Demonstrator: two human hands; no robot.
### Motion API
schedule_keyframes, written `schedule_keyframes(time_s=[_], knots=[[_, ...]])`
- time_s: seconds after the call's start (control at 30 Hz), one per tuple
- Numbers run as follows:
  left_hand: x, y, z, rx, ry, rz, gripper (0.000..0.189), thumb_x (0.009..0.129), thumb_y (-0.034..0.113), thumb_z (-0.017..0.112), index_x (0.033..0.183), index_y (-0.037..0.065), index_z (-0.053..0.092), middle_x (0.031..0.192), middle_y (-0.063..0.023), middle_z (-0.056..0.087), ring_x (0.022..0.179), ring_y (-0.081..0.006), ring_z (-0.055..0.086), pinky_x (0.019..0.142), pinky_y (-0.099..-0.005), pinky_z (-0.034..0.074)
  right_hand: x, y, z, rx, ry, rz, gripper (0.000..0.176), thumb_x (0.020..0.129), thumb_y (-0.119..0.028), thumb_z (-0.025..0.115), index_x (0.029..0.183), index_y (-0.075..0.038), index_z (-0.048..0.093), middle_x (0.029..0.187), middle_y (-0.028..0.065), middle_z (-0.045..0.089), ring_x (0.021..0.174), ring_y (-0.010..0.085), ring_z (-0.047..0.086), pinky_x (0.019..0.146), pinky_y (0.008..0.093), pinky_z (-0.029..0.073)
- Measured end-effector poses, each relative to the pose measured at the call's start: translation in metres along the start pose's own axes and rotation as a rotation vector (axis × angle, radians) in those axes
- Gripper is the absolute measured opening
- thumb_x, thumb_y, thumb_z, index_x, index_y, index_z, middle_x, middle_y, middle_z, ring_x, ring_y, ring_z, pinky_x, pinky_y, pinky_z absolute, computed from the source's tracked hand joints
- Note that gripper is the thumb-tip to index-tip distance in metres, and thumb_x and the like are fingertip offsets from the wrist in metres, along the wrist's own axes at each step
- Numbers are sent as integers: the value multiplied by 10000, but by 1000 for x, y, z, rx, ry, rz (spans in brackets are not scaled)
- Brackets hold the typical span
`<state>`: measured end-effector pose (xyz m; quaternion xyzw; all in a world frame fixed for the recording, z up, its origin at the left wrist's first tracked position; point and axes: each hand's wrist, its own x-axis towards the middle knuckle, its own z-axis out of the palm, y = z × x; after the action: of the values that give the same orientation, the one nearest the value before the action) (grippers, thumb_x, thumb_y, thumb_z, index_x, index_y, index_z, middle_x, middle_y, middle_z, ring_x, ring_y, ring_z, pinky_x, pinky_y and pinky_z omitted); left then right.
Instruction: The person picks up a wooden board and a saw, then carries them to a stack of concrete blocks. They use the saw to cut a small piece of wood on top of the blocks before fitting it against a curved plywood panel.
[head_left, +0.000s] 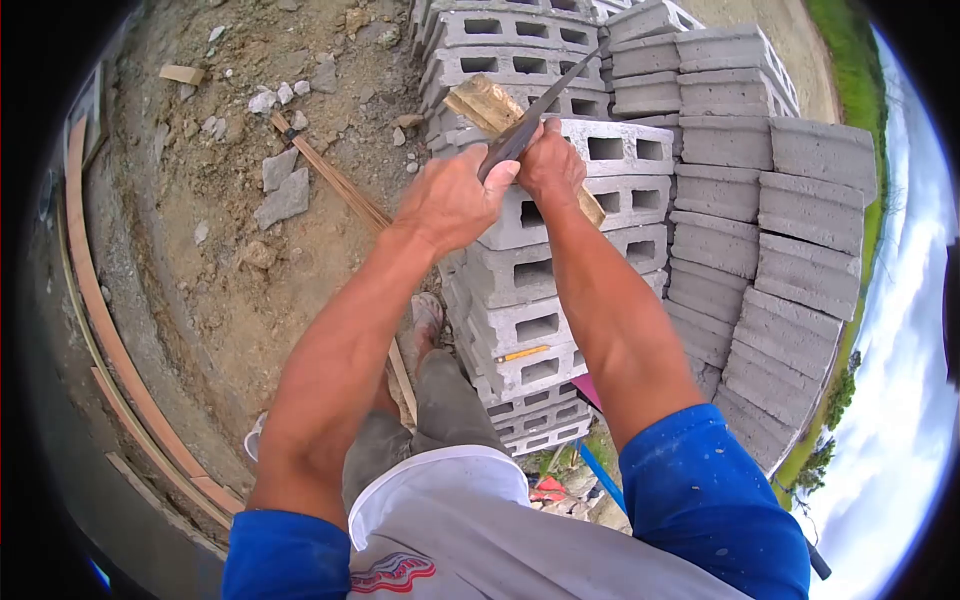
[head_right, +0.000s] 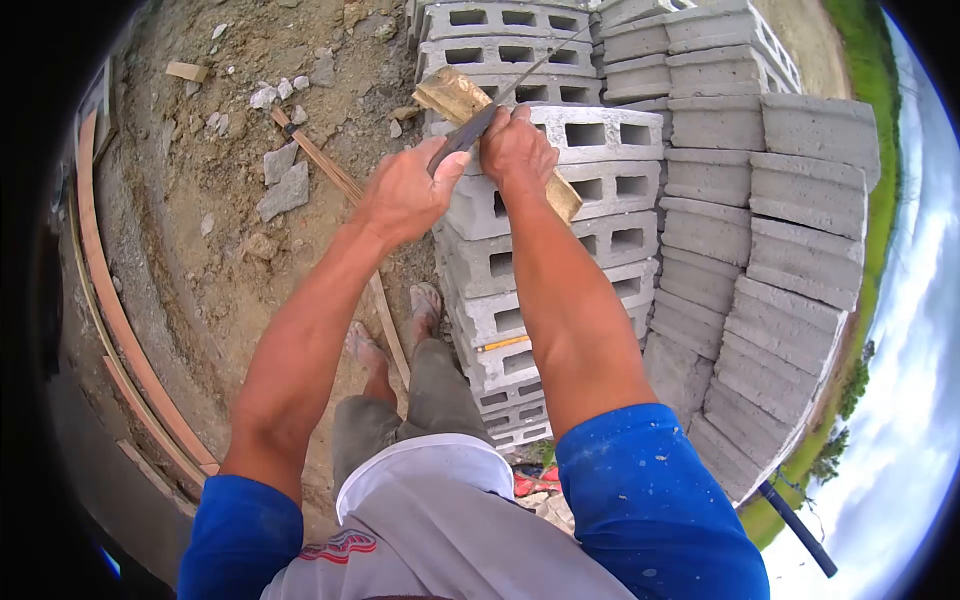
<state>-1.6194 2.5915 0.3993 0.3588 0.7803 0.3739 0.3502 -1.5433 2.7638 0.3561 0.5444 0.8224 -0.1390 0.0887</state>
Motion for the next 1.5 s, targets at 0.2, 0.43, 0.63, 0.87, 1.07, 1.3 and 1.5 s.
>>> schedule_keyframes(time_s=[0.2, 0.43, 0.63, 0.87, 1.07, 1.3, 1.5], knots=[[-219, -3, -85, 11, -77, -253, 576, 932, 391, 569, 1305, -45, 517, 907, -249, 691, 879, -427, 692, 799, -425, 549, -4, -4, -5, 27, -56, 13, 504, 990, -416, 282, 1200, -40, 544, 1062, 246, 675, 1079, 394, 617, 951, 512, 410], [-33, -32, 4, -29, 54, 13, 559, 955, 414, 538, 1287, -36, 536, 868, -297, 659, 851, -479, 642, 744, -489, 518, 2, 0, 6, 9, -7, -6, 499, 993, -420, 265, 1120, -31, 550, 1006, 273, 674, 1025, 448, 625, 920, 521, 445], [-145, -10, -56, 64, 7, -85, 533, 969, 416, 485, 1263, -23, 558, 794, -248, 636, 806, -420, 667, 739, -422, 516, 2, -5, -2, 27, -46, 1, 498, 995, -411, 288, 1191, -40, 556, 1069, 239, 678, 1085, 380, 616, 949, 508, 392], [-133, -31, -42, 4, -105, -172, 616, 954, 442, 534, 1292, -73, 517, 890, -271, 677, 810, -446, 677, 732, -448, 542, -4, 0, -1, 25, -4, -46, 527, 995, -432, 260, 1127, -12, 549, 1011, 299, 664, 1029, 458, 621, 933, 517, 441], [-60, 5, -31, 16, -77, -126, 552, 958, 410, 517, 1247, -59, 558, 915, -280, 661, 894, -446, 653, 796, -439, 512, -5, -6, -6, 15, -61, 20, 474, 1000, -401, 294, 1178, -50, 556, 1070, 236, 677, 1088, 387, 615, 951, 507, 394], [-191, -28, -70, 5, -71, -150, 609, 958, 430, 514, 1284, -85, 521, 912, -270, 682, 842, -436, 689, 763, -429, 549, -1, -2, 1, 18, -45, -10, 467, 993, -397, 310, 1175, -41, 552, 1032, 229, 685, 1037, 394, 626, 936, 509, 394], [0, 4, 0, 36, -53, 11, 516, 976, 433, 475, 1155, -33, 606, 797, -279, 632, 804, -443, 642, 745, -471, 491, -3, -2, -2, 20, -79, 25, 461, 998, -390, 292, 1168, -47, 550, 1052, 236, 681, 1067, 400, 618, 950, 513, 381]])
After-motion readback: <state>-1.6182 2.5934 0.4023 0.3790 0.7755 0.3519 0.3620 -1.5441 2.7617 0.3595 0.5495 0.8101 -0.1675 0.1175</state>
